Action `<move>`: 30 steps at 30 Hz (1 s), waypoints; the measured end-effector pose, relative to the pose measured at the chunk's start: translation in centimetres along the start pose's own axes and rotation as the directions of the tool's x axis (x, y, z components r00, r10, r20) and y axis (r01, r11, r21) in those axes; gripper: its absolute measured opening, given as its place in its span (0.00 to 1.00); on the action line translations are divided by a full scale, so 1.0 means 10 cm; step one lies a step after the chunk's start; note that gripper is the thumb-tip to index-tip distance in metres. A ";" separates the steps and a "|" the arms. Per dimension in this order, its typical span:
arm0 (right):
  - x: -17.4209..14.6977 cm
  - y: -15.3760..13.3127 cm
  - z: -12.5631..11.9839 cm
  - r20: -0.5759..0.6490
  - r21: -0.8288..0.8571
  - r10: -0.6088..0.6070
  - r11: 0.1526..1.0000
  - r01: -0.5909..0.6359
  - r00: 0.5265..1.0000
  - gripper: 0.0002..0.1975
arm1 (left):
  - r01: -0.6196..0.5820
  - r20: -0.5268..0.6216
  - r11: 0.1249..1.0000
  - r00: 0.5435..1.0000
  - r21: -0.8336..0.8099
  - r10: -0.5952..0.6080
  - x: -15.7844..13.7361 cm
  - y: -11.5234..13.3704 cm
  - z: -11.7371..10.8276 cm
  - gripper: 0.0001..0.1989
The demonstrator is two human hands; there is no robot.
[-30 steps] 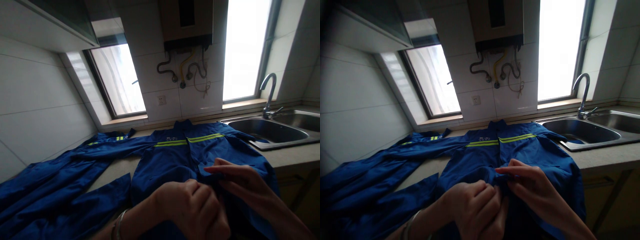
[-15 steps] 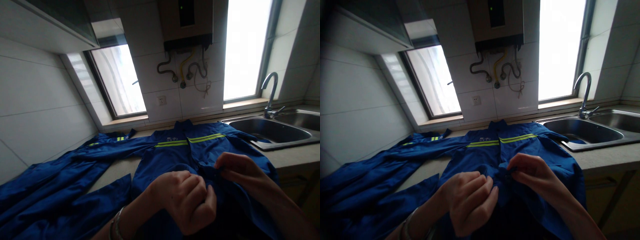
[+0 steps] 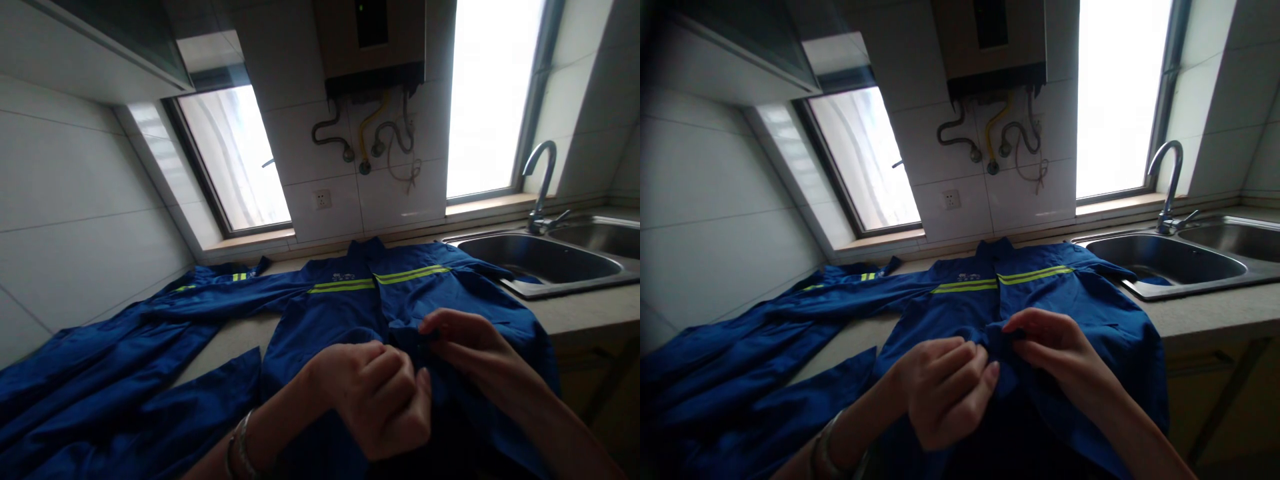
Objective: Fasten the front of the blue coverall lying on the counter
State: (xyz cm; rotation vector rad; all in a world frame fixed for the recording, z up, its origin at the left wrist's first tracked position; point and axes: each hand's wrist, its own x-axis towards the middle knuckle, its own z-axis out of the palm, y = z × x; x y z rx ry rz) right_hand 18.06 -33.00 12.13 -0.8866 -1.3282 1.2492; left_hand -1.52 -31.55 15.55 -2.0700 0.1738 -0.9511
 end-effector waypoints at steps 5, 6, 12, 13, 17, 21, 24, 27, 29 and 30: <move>0.13 -0.03 0.03 -0.041 0.027 -0.018 0.999 0.019 0.999 0.17 | 0.248 0.239 0.964 0.946 -0.096 -0.219 -0.09 -0.16 0.05 0.06; 0.15 -0.04 0.05 -0.034 0.028 -0.033 0.999 0.034 0.999 0.19 | 0.310 0.266 0.944 0.925 -0.110 -0.272 -0.11 -0.18 0.08 0.07; 0.22 -0.02 0.15 -0.037 -0.010 -0.155 0.988 0.154 0.987 0.25 | 0.708 0.301 0.672 0.704 -0.219 -0.643 -0.22 -0.22 0.28 0.09; 0.24 -0.01 0.16 -0.063 -0.033 -0.172 0.985 0.170 0.983 0.24 | 0.756 0.308 0.604 0.655 -0.252 -0.690 -0.21 -0.23 0.29 0.08; 0.34 0.04 0.18 -0.150 -0.054 -0.204 0.979 0.198 0.967 0.21 | 0.856 0.401 0.412 0.513 -0.314 -0.759 -0.17 -0.27 0.28 0.06; 0.43 0.11 0.21 -0.203 0.084 -0.212 0.969 0.233 0.956 0.23 | 0.836 0.438 0.462 0.548 -0.296 -0.712 -0.18 -0.28 0.27 0.09; 0.45 0.17 0.23 -0.232 0.187 -0.202 0.951 0.247 0.952 0.22 | 0.790 0.352 0.569 0.612 -0.230 -0.708 -0.22 -0.25 0.27 0.09; 0.41 0.17 0.19 -0.204 0.242 -0.125 0.955 0.174 0.971 0.20 | 0.669 0.262 0.726 0.737 -0.157 -0.623 -0.25 -0.26 0.22 0.09; 0.37 0.14 0.14 -0.186 0.244 -0.064 0.964 0.109 0.980 0.18 | 0.524 0.260 0.840 0.838 -0.139 -0.480 -0.25 -0.30 0.15 0.09; 0.35 0.13 0.12 -0.183 0.238 -0.042 0.967 0.086 0.982 0.17 | 0.447 0.272 0.884 0.875 -0.139 -0.400 -0.25 -0.32 0.10 0.09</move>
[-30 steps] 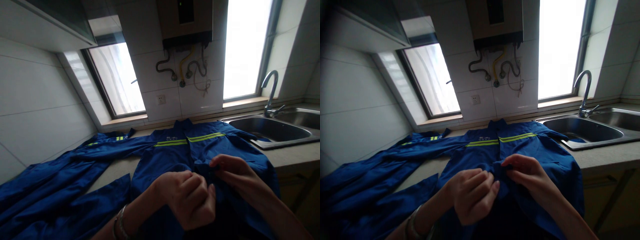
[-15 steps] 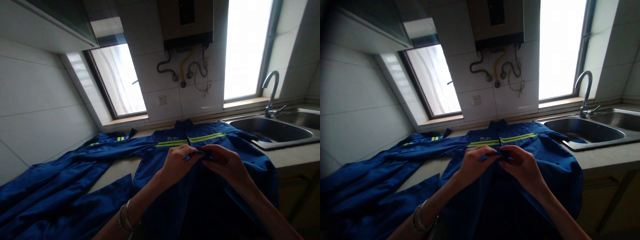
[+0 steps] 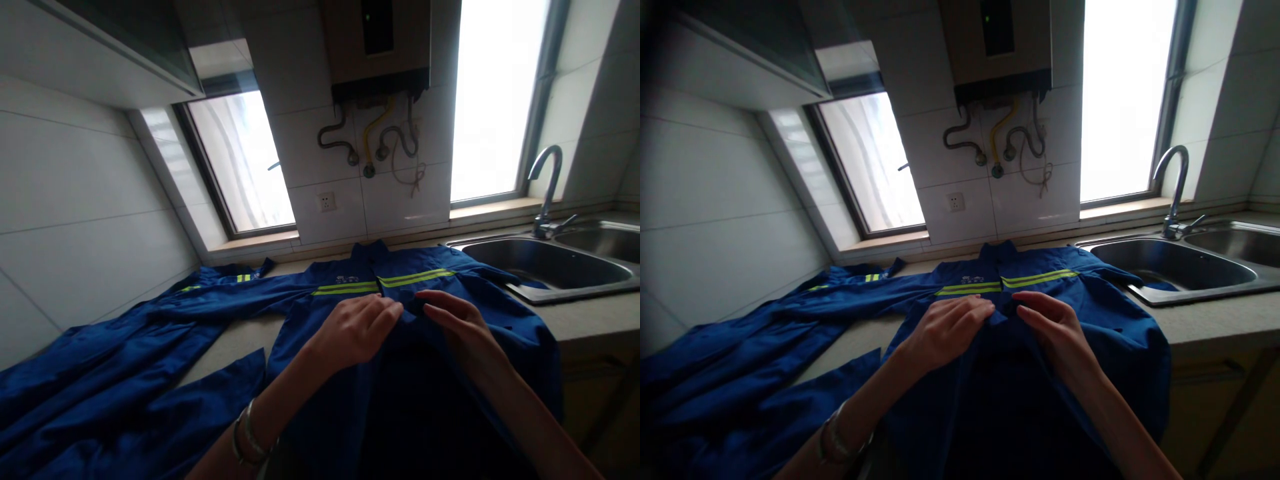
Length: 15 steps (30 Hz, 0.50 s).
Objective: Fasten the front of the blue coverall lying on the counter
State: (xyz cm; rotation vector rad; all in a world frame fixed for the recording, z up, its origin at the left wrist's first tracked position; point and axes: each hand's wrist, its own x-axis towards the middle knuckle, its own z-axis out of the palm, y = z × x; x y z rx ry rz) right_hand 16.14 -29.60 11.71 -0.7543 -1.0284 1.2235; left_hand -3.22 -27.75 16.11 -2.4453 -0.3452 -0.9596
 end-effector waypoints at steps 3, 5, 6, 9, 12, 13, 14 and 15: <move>-0.04 -0.06 -0.04 -0.021 -0.025 0.025 0.999 -0.026 0.999 0.16 | -0.172 0.068 0.983 0.984 0.068 0.168 0.02 -0.02 -0.12 0.09; -0.06 -0.07 -0.04 -0.032 -0.024 0.033 0.999 -0.034 0.999 0.16 | -0.245 0.082 0.964 0.968 0.107 0.237 0.03 -0.01 -0.15 0.07; -0.07 -0.07 -0.02 -0.034 -0.023 0.037 0.999 -0.038 0.999 0.16 | -0.273 0.076 0.955 0.961 0.118 0.265 0.04 0.00 -0.14 0.06; -0.10 -0.06 0.02 -0.024 -0.025 0.046 0.999 -0.047 0.999 0.16 | -0.338 0.029 0.932 0.941 0.134 0.337 0.04 0.05 -0.09 0.05; -0.13 -0.05 0.03 -0.016 -0.040 0.049 0.998 -0.050 0.999 0.15 | -0.387 -0.048 0.908 0.916 0.158 0.399 0.01 0.09 -0.01 0.02; -0.14 -0.06 0.03 -0.012 -0.051 0.045 0.998 -0.046 0.999 0.15 | -0.395 -0.073 0.903 0.909 0.169 0.411 0.00 0.09 0.02 0.02; -0.16 -0.06 0.02 -0.005 -0.066 0.039 0.997 -0.040 0.999 0.15 | -0.398 -0.094 0.900 0.903 0.179 0.418 -0.01 0.10 0.04 0.01; -0.16 -0.07 0.02 0.002 -0.084 0.031 0.996 -0.031 1.000 0.15 | -0.400 -0.110 0.897 0.899 0.186 0.424 -0.03 0.10 0.06 0.01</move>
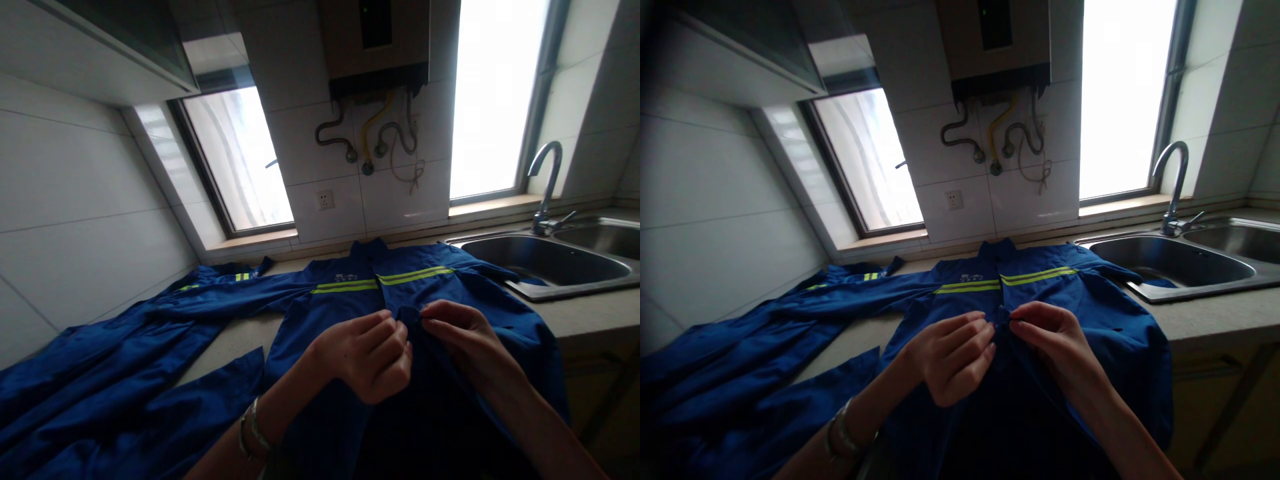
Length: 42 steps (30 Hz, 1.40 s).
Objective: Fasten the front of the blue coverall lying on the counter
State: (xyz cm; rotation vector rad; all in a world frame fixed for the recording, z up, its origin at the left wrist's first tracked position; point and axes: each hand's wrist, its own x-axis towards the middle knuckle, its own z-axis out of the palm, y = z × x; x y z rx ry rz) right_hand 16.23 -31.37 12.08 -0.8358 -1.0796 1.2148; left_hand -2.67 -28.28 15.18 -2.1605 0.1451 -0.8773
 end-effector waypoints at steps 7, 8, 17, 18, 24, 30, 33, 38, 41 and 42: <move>-0.04 -0.06 -0.03 0.021 -0.084 -0.039 0.996 0.041 0.999 0.16 | 0.002 -0.024 1.000 1.000 -0.017 -0.002 -0.04 0.00 0.02 0.01; -0.04 -0.07 -0.04 0.023 -0.089 -0.039 0.995 0.041 0.999 0.16 | 0.001 -0.026 1.000 1.000 -0.019 -0.001 -0.03 -0.01 0.02 0.01; -0.07 -0.07 -0.05 0.017 -0.123 -0.074 0.990 0.076 0.997 0.17 | -0.018 -0.062 1.000 0.998 0.014 0.019 0.00 -0.02 0.00 0.02; -0.07 -0.07 -0.05 0.017 -0.131 -0.079 0.988 0.081 0.997 0.17 | -0.019 -0.063 1.000 0.998 0.013 0.020 -0.01 -0.03 0.00 0.02; -0.07 -0.10 -0.03 0.038 -0.214 -0.113 0.970 0.119 0.993 0.16 | -0.030 -0.070 0.999 0.997 -0.018 0.028 0.00 -0.04 0.01 0.01; -0.05 -0.13 -0.03 0.080 -0.275 -0.113 0.953 0.131 0.990 0.15 | 0.028 0.003 0.997 1.000 -0.074 -0.027 0.02 -0.03 0.00 0.05; -0.03 -0.13 -0.05 0.114 -0.278 -0.108 0.951 0.136 0.988 0.17 | 0.087 0.077 0.992 0.994 -0.091 -0.080 0.03 -0.03 0.00 0.10; -0.02 -0.17 -0.10 0.175 -0.316 -0.127 0.932 0.178 0.976 0.17 | 0.205 0.157 0.963 0.971 -0.173 -0.179 0.01 -0.05 0.02 0.12; -0.06 -0.18 -0.09 0.194 -0.370 -0.175 0.898 0.237 0.965 0.20 | 0.322 0.199 0.918 0.939 -0.232 -0.279 0.00 -0.07 0.03 0.11; -0.08 -0.17 -0.08 0.189 -0.392 -0.202 0.882 0.262 0.961 0.22 | 0.374 0.211 0.893 0.921 -0.250 -0.327 0.00 -0.06 0.03 0.11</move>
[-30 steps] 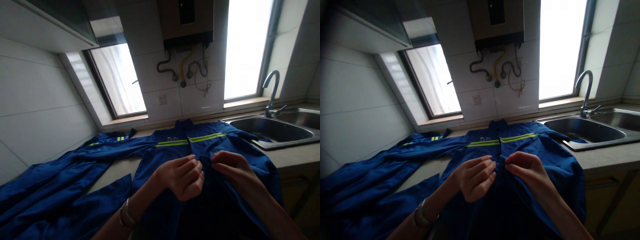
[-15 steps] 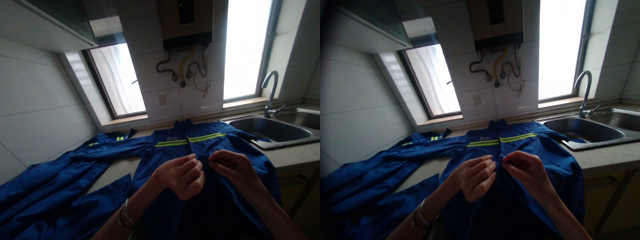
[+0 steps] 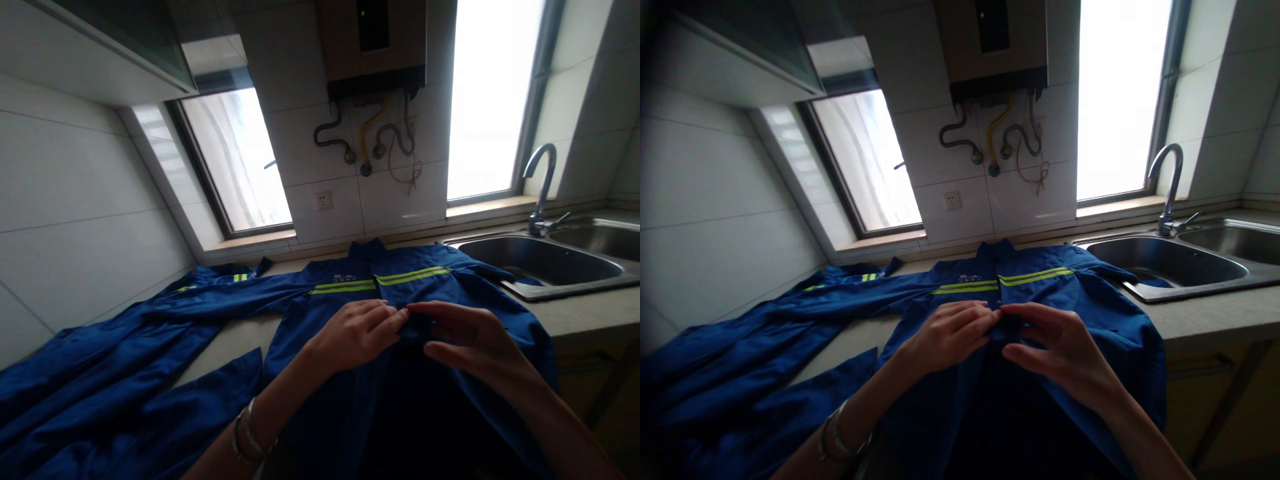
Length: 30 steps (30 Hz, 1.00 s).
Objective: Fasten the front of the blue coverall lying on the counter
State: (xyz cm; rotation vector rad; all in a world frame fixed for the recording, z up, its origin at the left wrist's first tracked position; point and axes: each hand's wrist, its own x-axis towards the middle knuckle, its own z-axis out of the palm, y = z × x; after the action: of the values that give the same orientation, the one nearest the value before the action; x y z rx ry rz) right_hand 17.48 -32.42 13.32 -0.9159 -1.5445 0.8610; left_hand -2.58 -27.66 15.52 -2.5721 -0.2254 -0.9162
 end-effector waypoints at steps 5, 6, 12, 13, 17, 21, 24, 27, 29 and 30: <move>-0.02 0.06 0.14 -0.152 -0.203 -0.144 0.973 0.112 0.978 0.16 | 0.279 -0.071 0.926 0.950 -0.256 -0.306 0.05 0.08 0.03 0.10; -0.02 0.08 0.16 -0.168 -0.236 -0.167 0.964 0.124 0.972 0.14 | 0.338 -0.062 0.881 0.924 -0.332 -0.378 0.07 0.10 0.03 0.09; 0.03 0.10 0.19 -0.141 -0.240 -0.148 0.964 0.112 0.979 0.09 | 0.632 0.240 0.516 0.736 -0.579 -0.633 0.19 0.13 -0.10 0.06; 0.03 0.11 0.18 -0.128 -0.235 -0.132 0.967 0.099 0.983 0.09 | 0.665 0.289 0.462 0.705 -0.587 -0.647 0.20 0.12 -0.13 0.06; 0.04 0.18 0.18 -0.085 -0.181 -0.046 0.983 0.030 0.995 0.11 | 0.758 0.468 0.271 0.599 -0.594 -0.650 0.20 0.06 -0.15 0.07; 0.05 0.21 0.20 -0.082 -0.092 -0.023 0.996 0.015 0.996 0.13 | 0.780 0.546 0.174 0.560 -0.602 -0.624 0.15 -0.02 -0.10 0.07; 0.06 0.20 0.20 -0.081 -0.072 -0.014 0.997 0.008 0.997 0.14 | 0.771 0.546 0.160 0.565 -0.616 -0.619 0.11 -0.07 -0.06 0.09; 0.05 0.19 0.19 -0.067 -0.066 0.015 0.998 -0.019 0.998 0.16 | 0.766 0.554 0.175 0.584 -0.619 -0.593 0.08 -0.08 -0.08 0.11; 0.05 0.20 0.18 -0.054 -0.057 0.029 0.998 -0.033 0.998 0.17 | 0.757 0.561 0.210 0.613 -0.619 -0.556 0.08 -0.07 -0.11 0.12; 0.05 0.20 0.18 -0.051 -0.053 0.032 0.998 -0.034 0.998 0.17 | 0.752 0.555 0.244 0.629 -0.613 -0.544 0.09 -0.05 -0.13 0.13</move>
State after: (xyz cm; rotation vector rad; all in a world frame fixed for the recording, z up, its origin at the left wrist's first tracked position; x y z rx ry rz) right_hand 15.86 -31.21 11.42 -0.9969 -1.5196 0.8176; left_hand -2.81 -27.72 17.18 -3.5386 -1.3891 -1.1752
